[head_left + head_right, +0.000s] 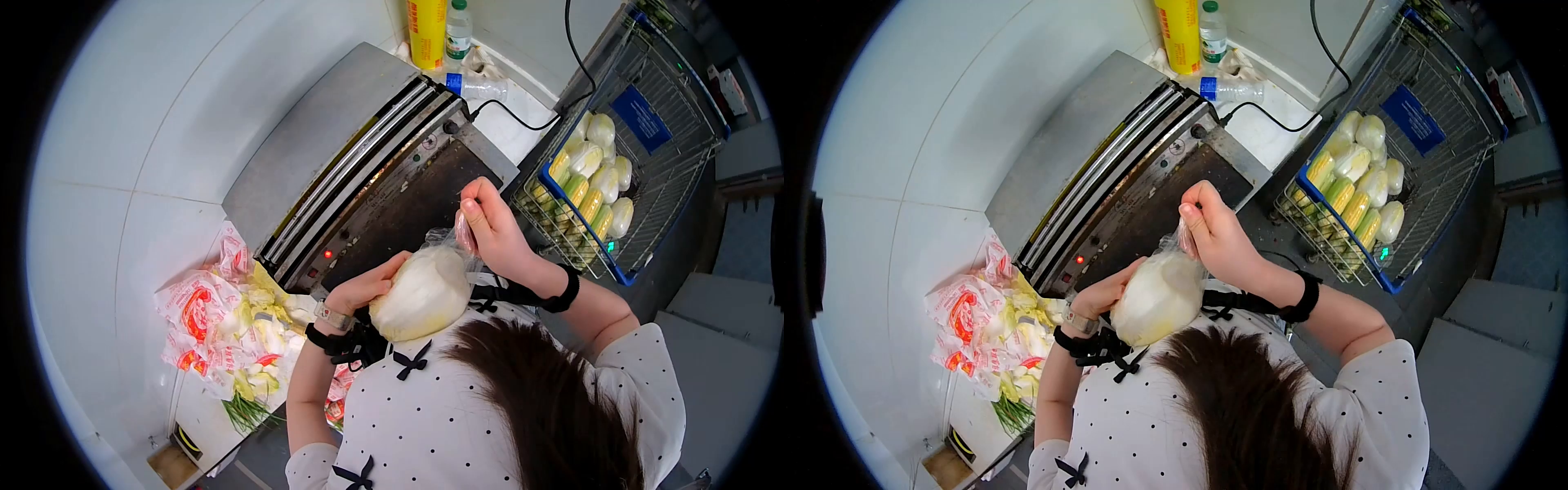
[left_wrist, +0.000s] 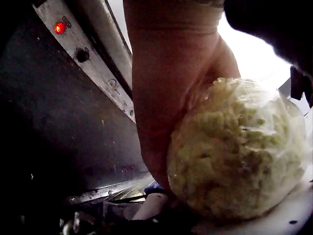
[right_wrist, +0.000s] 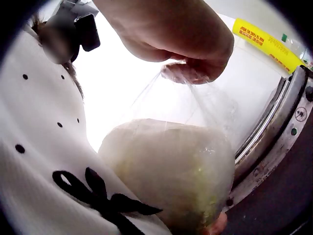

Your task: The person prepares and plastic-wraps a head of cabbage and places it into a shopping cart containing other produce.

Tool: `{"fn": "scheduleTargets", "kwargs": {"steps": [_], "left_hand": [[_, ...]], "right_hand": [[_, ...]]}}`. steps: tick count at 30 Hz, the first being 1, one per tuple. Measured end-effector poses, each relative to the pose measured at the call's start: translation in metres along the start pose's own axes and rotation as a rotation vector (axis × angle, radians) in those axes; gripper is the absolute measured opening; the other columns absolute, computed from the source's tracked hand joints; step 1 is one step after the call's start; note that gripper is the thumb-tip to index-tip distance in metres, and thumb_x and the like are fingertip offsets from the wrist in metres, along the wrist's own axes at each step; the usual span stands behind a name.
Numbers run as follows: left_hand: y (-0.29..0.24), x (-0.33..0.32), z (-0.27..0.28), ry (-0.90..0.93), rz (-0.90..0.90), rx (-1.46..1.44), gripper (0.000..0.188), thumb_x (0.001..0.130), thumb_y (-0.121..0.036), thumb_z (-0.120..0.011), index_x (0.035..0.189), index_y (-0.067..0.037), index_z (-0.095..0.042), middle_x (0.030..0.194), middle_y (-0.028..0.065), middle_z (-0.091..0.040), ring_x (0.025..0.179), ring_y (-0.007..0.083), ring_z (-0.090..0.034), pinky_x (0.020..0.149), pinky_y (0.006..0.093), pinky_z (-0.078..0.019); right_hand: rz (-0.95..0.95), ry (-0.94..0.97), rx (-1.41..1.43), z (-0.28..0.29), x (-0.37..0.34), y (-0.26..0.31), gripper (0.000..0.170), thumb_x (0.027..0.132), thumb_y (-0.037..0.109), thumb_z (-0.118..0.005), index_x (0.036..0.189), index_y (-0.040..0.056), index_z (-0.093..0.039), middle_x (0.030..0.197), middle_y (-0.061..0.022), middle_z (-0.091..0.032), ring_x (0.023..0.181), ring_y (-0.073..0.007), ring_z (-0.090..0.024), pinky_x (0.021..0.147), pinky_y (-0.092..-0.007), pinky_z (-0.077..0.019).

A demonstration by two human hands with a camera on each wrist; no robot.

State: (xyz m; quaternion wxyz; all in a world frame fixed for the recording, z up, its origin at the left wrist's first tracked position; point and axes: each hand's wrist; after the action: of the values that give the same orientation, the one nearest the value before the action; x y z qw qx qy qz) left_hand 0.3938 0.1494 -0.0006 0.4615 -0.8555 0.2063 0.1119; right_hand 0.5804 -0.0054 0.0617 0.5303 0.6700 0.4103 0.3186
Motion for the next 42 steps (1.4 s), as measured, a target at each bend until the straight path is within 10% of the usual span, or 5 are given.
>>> {"fn": "scheduleTargets", "kwargs": {"steps": [11, 19, 23, 34, 42], "left_hand": [[-0.021, -0.005, -0.020, 0.048, -0.027, 0.144, 0.092, 0.063, -0.050, -0.073, 0.129, -0.003, -0.028, 0.121, 0.0054, -0.041, 0.114, 0.0120, -0.036, 0.098, 0.0276, -0.0276], [-0.018, -0.011, -0.011, 0.048, -0.043, 0.208, 0.091, 0.064, -0.046, -0.073, 0.129, -0.002, -0.029, 0.124, 0.0079, -0.040, 0.117, 0.0145, -0.036, 0.100, 0.0281, -0.0258], [-0.019, -0.011, -0.012, 0.043, -0.051, 0.186, 0.091, 0.063, -0.047, -0.073, 0.129, -0.001, -0.029, 0.123, 0.0079, -0.040, 0.116, 0.0145, -0.036, 0.099, 0.0281, -0.0261], [-0.013, -0.013, -0.012, 0.011, -0.049, 0.206, 0.092, 0.062, -0.047, -0.073, 0.128, -0.001, -0.030, 0.123, 0.0081, -0.041, 0.117, 0.0151, -0.036, 0.100, 0.0284, -0.0257], [-0.012, -0.015, -0.015, -0.012, -0.049, 0.177, 0.094, 0.058, -0.046, -0.077, 0.127, -0.001, -0.031, 0.123, 0.0080, -0.040, 0.117, 0.0154, -0.036, 0.101, 0.0287, -0.0244]], "right_hand": [[-0.328, 0.552, -0.049, 0.026, 0.006, 0.053, 0.015, 0.092, 0.015, -0.047, 0.102, 0.0039, -0.046, 0.067, 0.0012, -0.047, 0.058, -0.0047, -0.043, 0.052, -0.0201, -0.0355], [-0.010, 0.154, -0.039, 0.036, 0.000, 0.047, 0.016, 0.089, 0.017, -0.051, 0.085, 0.0018, -0.054, 0.076, -0.0011, -0.053, 0.071, -0.0096, -0.051, 0.065, -0.0228, -0.0408], [0.170, 0.587, -0.572, 0.042, -0.011, 0.044, 0.026, 0.083, 0.030, -0.058, 0.079, 0.0043, -0.057, 0.083, -0.0068, -0.055, 0.080, -0.0243, -0.052, 0.072, -0.0330, -0.0415], [0.647, 0.350, -0.752, 0.036, -0.030, 0.032, 0.019, 0.066, 0.017, -0.075, 0.070, 0.0080, -0.059, 0.075, -0.0024, -0.057, 0.071, -0.0200, -0.052, 0.063, -0.0311, -0.0405], [0.386, 0.132, -0.566, 0.039, -0.039, 0.039, 0.011, 0.067, 0.007, -0.073, 0.066, 0.0041, -0.063, 0.070, -0.0038, -0.059, 0.065, -0.0177, -0.052, 0.061, -0.0296, -0.0413]]}}
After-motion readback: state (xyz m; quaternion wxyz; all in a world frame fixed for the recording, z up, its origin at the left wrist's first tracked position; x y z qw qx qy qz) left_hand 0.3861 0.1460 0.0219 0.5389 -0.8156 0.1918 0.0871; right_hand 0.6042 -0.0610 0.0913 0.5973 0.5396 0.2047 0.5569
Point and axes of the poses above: each hand's wrist, its own x-axis towards the middle knuckle, its own z-axis out of the back of the hand, y = z × x
